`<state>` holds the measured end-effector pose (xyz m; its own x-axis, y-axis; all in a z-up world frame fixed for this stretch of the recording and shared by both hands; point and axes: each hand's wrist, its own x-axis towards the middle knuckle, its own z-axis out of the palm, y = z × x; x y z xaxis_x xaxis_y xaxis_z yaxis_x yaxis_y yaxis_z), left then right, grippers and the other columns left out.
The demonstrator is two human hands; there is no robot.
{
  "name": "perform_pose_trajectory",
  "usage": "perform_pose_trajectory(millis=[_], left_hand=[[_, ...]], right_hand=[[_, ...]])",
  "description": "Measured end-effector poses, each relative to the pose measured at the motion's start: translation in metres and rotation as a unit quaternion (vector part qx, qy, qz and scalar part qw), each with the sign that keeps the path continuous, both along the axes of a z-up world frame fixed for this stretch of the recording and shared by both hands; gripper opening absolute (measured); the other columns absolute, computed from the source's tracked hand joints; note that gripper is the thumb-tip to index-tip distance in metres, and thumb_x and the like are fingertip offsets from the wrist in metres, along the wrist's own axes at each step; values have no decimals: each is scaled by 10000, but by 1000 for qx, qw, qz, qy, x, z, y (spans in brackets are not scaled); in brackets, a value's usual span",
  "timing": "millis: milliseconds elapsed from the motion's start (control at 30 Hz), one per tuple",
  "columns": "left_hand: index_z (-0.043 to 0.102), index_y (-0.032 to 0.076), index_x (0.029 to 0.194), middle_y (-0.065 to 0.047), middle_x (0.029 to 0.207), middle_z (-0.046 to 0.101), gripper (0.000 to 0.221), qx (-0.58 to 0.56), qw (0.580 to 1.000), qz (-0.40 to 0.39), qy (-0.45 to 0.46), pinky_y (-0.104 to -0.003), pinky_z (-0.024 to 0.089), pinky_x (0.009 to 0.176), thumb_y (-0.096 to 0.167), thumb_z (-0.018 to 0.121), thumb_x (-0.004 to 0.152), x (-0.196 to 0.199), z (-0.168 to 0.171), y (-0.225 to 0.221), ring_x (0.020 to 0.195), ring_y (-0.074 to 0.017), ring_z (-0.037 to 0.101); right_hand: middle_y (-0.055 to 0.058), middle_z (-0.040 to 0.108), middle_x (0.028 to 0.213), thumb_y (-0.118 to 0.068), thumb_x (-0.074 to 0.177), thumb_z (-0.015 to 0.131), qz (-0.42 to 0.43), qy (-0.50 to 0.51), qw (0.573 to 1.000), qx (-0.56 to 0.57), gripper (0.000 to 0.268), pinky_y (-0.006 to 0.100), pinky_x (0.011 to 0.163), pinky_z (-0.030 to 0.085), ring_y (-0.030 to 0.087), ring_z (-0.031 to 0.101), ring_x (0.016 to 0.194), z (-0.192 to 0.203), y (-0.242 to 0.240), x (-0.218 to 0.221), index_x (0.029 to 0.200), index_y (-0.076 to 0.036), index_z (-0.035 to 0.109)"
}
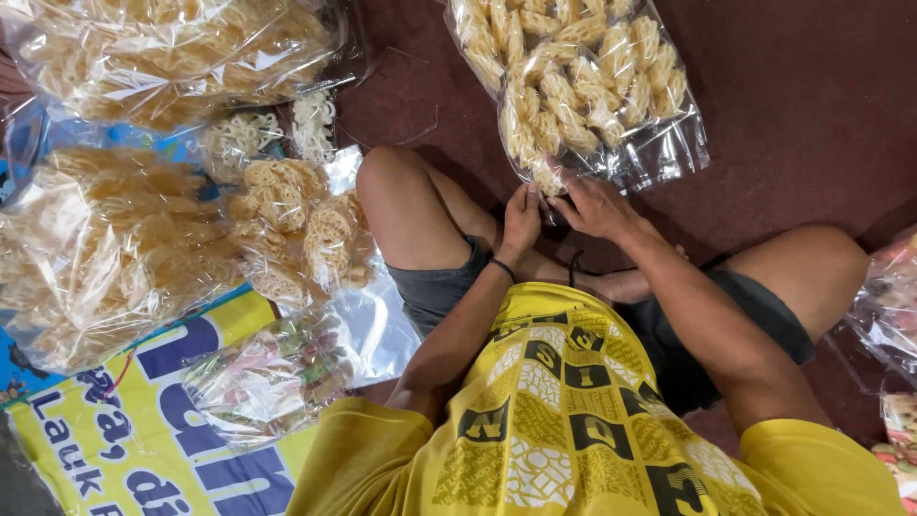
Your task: Packing individual snacks into clear plastic bags while sitting on the floor.
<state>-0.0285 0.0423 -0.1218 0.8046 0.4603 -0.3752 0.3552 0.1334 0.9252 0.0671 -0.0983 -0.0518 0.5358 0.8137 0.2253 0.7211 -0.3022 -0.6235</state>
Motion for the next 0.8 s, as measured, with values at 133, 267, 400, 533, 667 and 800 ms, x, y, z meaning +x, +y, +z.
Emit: perform_pose_trajectory(millis=[133, 267, 400, 533, 667, 800], left_hand=[[608, 60, 881, -98, 696, 630, 370, 24, 998, -35, 48, -367, 613, 604, 278, 413, 1107, 1, 45, 10, 642, -223, 686], [648, 59, 995, -163, 746, 670, 338, 94, 988, -96, 74, -492, 584, 723, 316, 453, 1098, -1, 38, 21, 775, -324, 714], [678, 93, 1110, -181, 804, 703, 292, 99, 984, -119, 82, -521, 582, 816, 312, 487, 1087, 2, 48, 23, 875, -350, 727], [676, 125, 988, -83, 701, 717, 313, 65, 984, -145, 81, -432, 586, 765, 317, 456, 1099, 1, 29, 32, 758, -254, 740], [602, 81, 1123, -168, 1018, 656, 359, 10, 986, -125, 110, -397, 635, 767, 423, 525, 1049, 5, 54, 27, 954, -298, 689], [450, 65, 1335, -238, 1278, 552, 695, 10, 990, 56, 128, -516, 519, 1063, 618, 614, 947, 29, 73, 27, 1224, -375, 575]], right_hand=[[320, 707, 1072, -183, 1011, 608, 26, 26, 999, -4, 645, 589, 726, 572, 526, 685, 933, -3, -4, 12, 1603, -52, 386], [282, 729, 860, -140, 971, 600, 30, -6, 998, -50, 603, 592, 610, 559, 510, 698, 760, 16, 15, 17, 1548, -91, 435], [308, 719, 831, -98, 982, 543, 12, 34, 997, -68, 676, 628, 636, 564, 517, 698, 712, 25, 29, 18, 1618, -139, 317], [212, 756, 870, -77, 939, 575, -4, 19, 996, -86, 719, 558, 563, 568, 497, 699, 685, -27, 31, 24, 1612, -160, 332], [287, 525, 1474, -72, 898, 626, -2, 93, 994, -50, 842, 673, 951, 506, 552, 584, 1186, -9, 33, 25, 1637, -142, 227], [195, 721, 1002, -85, 964, 630, -134, 155, 964, 172, 525, 548, 865, 548, 447, 705, 960, -77, 29, 15, 1462, -93, 463]])
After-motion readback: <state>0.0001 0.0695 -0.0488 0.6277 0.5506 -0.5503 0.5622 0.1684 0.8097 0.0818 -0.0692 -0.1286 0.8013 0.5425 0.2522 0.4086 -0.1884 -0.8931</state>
